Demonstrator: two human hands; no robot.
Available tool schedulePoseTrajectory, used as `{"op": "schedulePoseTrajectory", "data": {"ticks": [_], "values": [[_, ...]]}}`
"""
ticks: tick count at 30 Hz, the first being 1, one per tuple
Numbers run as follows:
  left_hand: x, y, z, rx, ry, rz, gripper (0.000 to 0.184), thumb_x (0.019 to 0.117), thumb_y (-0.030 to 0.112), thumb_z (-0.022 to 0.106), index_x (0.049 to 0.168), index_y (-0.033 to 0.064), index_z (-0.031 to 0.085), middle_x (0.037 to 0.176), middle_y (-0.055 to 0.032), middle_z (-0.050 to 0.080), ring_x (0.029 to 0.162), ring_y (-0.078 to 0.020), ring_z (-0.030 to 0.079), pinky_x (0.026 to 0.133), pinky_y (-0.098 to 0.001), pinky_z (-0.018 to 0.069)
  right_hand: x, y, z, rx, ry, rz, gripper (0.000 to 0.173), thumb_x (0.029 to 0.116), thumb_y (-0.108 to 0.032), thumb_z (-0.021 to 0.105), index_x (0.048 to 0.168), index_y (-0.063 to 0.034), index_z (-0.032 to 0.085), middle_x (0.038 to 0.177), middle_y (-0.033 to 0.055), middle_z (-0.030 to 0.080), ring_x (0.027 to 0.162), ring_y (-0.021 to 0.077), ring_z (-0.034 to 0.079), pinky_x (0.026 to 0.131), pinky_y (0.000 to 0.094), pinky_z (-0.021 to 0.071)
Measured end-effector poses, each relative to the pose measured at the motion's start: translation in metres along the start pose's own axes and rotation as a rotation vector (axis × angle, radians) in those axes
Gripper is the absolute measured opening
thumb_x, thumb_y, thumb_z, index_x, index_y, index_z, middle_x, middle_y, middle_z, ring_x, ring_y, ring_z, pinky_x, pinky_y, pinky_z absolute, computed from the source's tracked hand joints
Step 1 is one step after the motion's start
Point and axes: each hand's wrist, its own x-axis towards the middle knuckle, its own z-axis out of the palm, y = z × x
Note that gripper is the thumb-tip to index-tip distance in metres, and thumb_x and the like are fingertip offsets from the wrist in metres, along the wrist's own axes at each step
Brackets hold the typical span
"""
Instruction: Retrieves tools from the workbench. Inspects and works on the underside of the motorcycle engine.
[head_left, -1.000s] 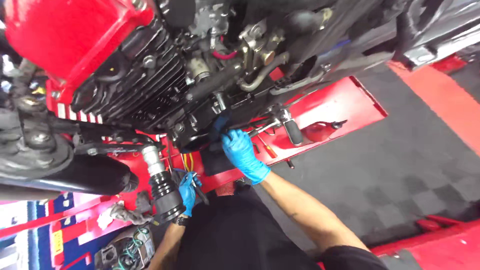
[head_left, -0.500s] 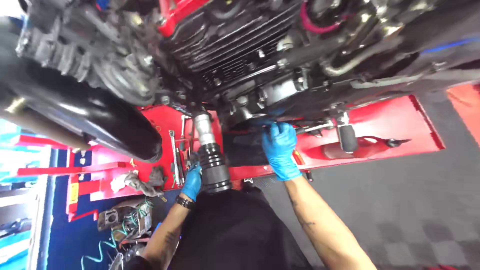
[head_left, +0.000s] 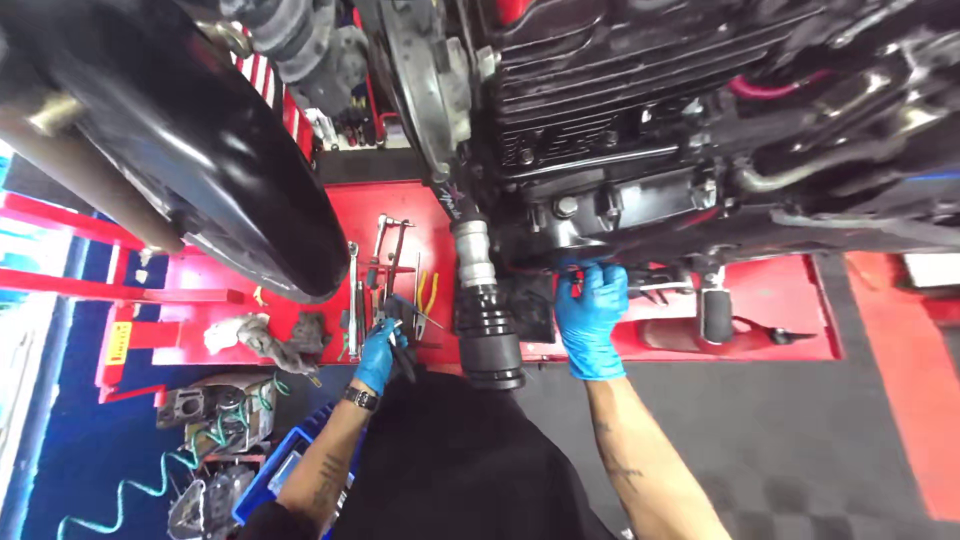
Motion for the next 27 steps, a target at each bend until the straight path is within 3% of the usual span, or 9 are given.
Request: {"op": "schedulePoseTrajectory", "data": {"ticks": [4, 12, 14, 16, 19, 22, 23, 25, 27], "values": [[-0.006, 0.000, 0.001, 0.020, 0.002, 0.027, 0.028, 0.1107, 0.022, 0.045, 0.126, 0.0002, 0.055, 0.086, -0.0055, 0.065, 0.071, -0.0139, 0.066, 0.068, -0.0316, 0.0595, 0.002, -0.007, -0.005, 0.021, -0.023, 0.038, 0.024, 0.0949, -0.018, 0.069, 0.104, 0.0031, 0.072, 0.104, 0.0268, 0.069, 0.100, 0.0424, 0.069, 0.087, 0.0526, 0.0569], [-0.018, -0.001, 0.010, 0.063, -0.065, 0.099, 0.022, 0.1106, 0.019, 0.042, 0.124, 0.0062, 0.054, 0.086, 0.0026, 0.064, 0.071, -0.0077, 0.065, 0.070, -0.0273, 0.0596, 0.001, -0.001, -0.006, 0.020, 0.045, -0.062, 0.013, 0.0898, -0.016, 0.071, 0.092, -0.0041, 0.076, 0.088, 0.0177, 0.071, 0.084, 0.0333, 0.072, 0.074, 0.0451, 0.0606], [-0.021, -0.002, 0.008, 0.198, -0.055, 0.141, 0.029, 0.1096, 0.022, 0.045, 0.133, 0.0069, 0.053, 0.103, 0.0010, 0.064, 0.087, -0.0050, 0.063, 0.083, -0.0260, 0.0562, -0.007, 0.021, -0.024, 0.026, -0.174, -0.247, 0.026, 0.0992, -0.029, 0.063, 0.096, -0.0062, 0.075, 0.091, 0.0157, 0.073, 0.088, 0.0323, 0.072, 0.079, 0.0459, 0.0596], [-0.017, -0.010, 0.000, 0.367, -0.016, 0.183, 0.041, 0.1093, 0.024, 0.047, 0.144, 0.0038, 0.050, 0.132, -0.0094, 0.061, 0.116, -0.0122, 0.058, 0.104, -0.0344, 0.0478, -0.006, 0.057, -0.045, 0.044, -0.525, -0.461, 0.038, 0.1057, -0.037, 0.050, 0.109, -0.0065, 0.072, 0.105, 0.0164, 0.072, 0.105, 0.0342, 0.069, 0.094, 0.0493, 0.0555], [-0.013, -0.031, -0.017, 0.482, 0.017, 0.227, 0.045, 0.1095, 0.022, 0.043, 0.150, 0.0012, 0.045, 0.148, -0.0190, 0.052, 0.134, -0.0235, 0.052, 0.113, -0.0440, 0.0426, 0.016, 0.112, -0.069, 0.042, -0.921, -0.717, 0.049, 0.1051, -0.039, 0.049, 0.142, -0.0078, 0.058, 0.148, 0.0161, 0.057, 0.144, 0.0368, 0.046, 0.122, 0.0529, 0.0324], [-0.057, -0.026, 0.010, 0.490, 0.042, 0.265, 0.042, 0.1080, 0.013, 0.039, 0.141, -0.0118, 0.048, 0.135, -0.0260, 0.059, 0.121, -0.0218, 0.061, 0.104, -0.0338, 0.0511, 0.043, 0.144, -0.070, 0.061, -1.079, -0.924, 0.071, 0.1006, -0.036, 0.058, 0.161, -0.0112, 0.032, 0.168, 0.0127, 0.028, 0.157, 0.0337, 0.022, 0.128, 0.0524, 0.0161], [-0.092, -0.002, 0.054, 0.437, 0.130, 0.119, 0.037, 0.1085, 0.006, 0.034, 0.139, -0.0121, 0.046, 0.128, -0.0208, 0.060, 0.114, -0.0154, 0.060, 0.102, -0.0265, 0.0485, 0.049, 0.151, -0.066, 0.093, -1.079, -0.981, 0.071, 0.1012, -0.036, 0.058, 0.162, -0.0107, 0.031, 0.169, 0.0125, 0.027, 0.157, 0.0327, 0.022, 0.127, 0.0514, 0.0164], [-0.124, 0.023, 0.126, 0.362, 0.409, -0.113, 0.026, 0.1119, 0.009, 0.029, 0.125, -0.0023, 0.048, 0.099, -0.0049, 0.056, 0.082, -0.0046, 0.058, 0.080, -0.0172, 0.0510, 0.056, 0.158, -0.059, 0.148, -1.105, -1.041, 0.067, 0.1030, -0.032, 0.054, 0.161, -0.0099, 0.032, 0.168, 0.0114, 0.029, 0.157, 0.0303, 0.023, 0.127, 0.0505, 0.0164], [-0.113, -0.025, 0.107, 0.127, 0.324, 0.056, 0.033, 0.1133, 0.020, 0.031, 0.127, -0.0044, 0.049, 0.092, -0.0049, 0.056, 0.075, -0.0083, 0.057, 0.073, -0.0247, 0.0517, 0.059, 0.164, -0.052, 0.168, -1.109, -1.083, 0.068, 0.1012, -0.027, 0.058, 0.162, -0.0106, 0.031, 0.169, 0.0103, 0.028, 0.157, 0.0286, 0.023, 0.127, 0.0515, 0.0167]]}}
